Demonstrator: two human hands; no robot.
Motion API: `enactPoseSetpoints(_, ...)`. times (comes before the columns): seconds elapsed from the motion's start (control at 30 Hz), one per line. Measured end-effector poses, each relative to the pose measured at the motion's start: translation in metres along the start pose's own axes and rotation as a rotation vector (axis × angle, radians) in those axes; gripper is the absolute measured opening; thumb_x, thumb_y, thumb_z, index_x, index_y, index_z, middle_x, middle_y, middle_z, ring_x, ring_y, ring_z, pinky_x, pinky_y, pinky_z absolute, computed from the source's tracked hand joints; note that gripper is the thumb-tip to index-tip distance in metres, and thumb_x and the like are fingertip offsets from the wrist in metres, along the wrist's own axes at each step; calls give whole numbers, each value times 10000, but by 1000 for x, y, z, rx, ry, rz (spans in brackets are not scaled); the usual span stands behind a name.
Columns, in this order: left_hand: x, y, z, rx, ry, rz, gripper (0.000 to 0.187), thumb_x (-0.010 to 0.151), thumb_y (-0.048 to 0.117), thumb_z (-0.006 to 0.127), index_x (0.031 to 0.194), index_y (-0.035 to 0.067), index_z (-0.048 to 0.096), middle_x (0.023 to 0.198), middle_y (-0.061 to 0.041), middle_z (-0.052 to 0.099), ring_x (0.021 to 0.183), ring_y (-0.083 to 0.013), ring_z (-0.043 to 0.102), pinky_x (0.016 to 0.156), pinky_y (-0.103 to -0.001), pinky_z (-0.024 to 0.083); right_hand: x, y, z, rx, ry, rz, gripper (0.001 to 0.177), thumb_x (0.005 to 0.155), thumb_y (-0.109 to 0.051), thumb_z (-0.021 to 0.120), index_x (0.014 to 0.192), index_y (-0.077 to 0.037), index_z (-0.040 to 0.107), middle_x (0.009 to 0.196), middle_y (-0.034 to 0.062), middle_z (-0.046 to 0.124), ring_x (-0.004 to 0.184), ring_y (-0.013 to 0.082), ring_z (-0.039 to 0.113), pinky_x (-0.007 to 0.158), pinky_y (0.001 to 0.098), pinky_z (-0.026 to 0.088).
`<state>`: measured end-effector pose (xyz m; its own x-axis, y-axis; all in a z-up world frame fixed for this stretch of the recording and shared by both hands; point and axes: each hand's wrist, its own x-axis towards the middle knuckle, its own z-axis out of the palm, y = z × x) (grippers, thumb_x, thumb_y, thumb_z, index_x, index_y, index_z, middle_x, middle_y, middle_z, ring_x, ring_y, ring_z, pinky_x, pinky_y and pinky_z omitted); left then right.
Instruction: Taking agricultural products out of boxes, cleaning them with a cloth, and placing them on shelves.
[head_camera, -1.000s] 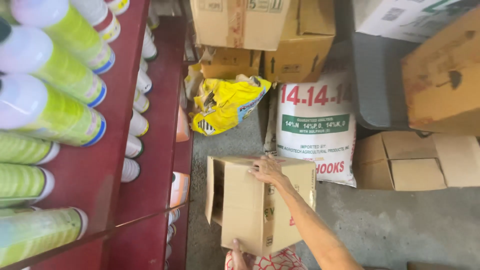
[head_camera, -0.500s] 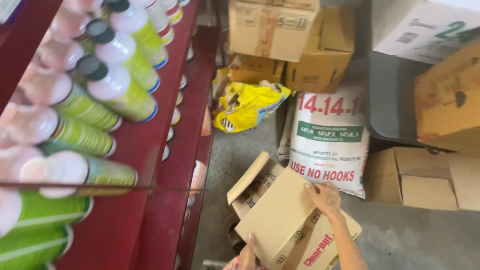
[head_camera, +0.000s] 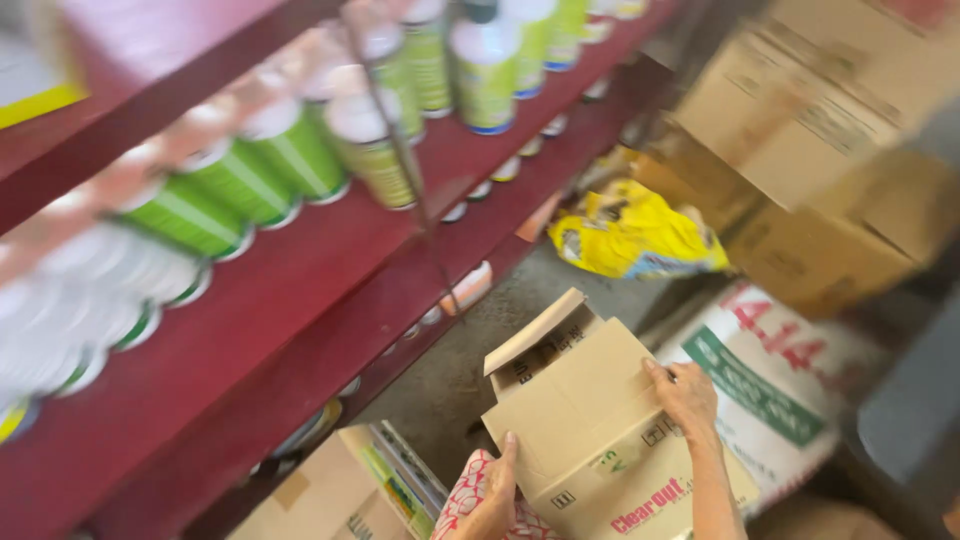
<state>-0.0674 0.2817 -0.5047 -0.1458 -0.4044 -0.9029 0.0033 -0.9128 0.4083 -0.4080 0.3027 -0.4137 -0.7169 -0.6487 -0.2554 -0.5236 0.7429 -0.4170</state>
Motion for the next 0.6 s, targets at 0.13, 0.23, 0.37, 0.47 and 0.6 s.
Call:
enactPoseSetpoints(0.13,55,-16,6,28,183,19,911,851,745,617,1330,-28,660,1336,-126,692,1219,-289,642,1019,-415,489,54,-30,10,-32,-50,-152,553,867,-621,618,966,-117,825,1067,197,738,1020,398,685,887,489,532)
enactPoseSetpoints(0.23,15,4,17,-73,202,-83,887,822,756,566,1304,19,674,1268,-183,725,1148,-362,691,939,-485,544,79,-60,10,-130,-83,-254,584,896,-638,625,935,-86,811,1065,209,738,1014,421,681,870,505,533)
enactPoseSetpoints(0.37,22,-15,29,-198,296,-110,897,833,780,566,1377,70,630,1396,-129,642,1274,-298,588,1045,-471,468,103,-124,15,-188,-152,-431,594,914,-650,624,939,-88,814,1064,229,734,1009,437,677,867,521,529)
enactPoseSetpoints(0.47,22,-31,49,-396,364,-23,899,827,791,571,1359,70,647,1398,-111,653,1284,-264,600,1057,-419,466,124,-144,29,-240,-198,-619,592,930,-650,619,951,-92,815,1063,241,732,1015,440,678,878,519,531)
enactPoseSetpoints(0.6,-29,-20,70,-641,440,82,866,797,775,615,1255,47,714,1322,-113,721,1217,-244,675,1019,-381,508,156,-142,50,-243,-246,-754,599,963,-665,604,1052,-105,799,1099,261,727,1058,454,668,918,531,513)
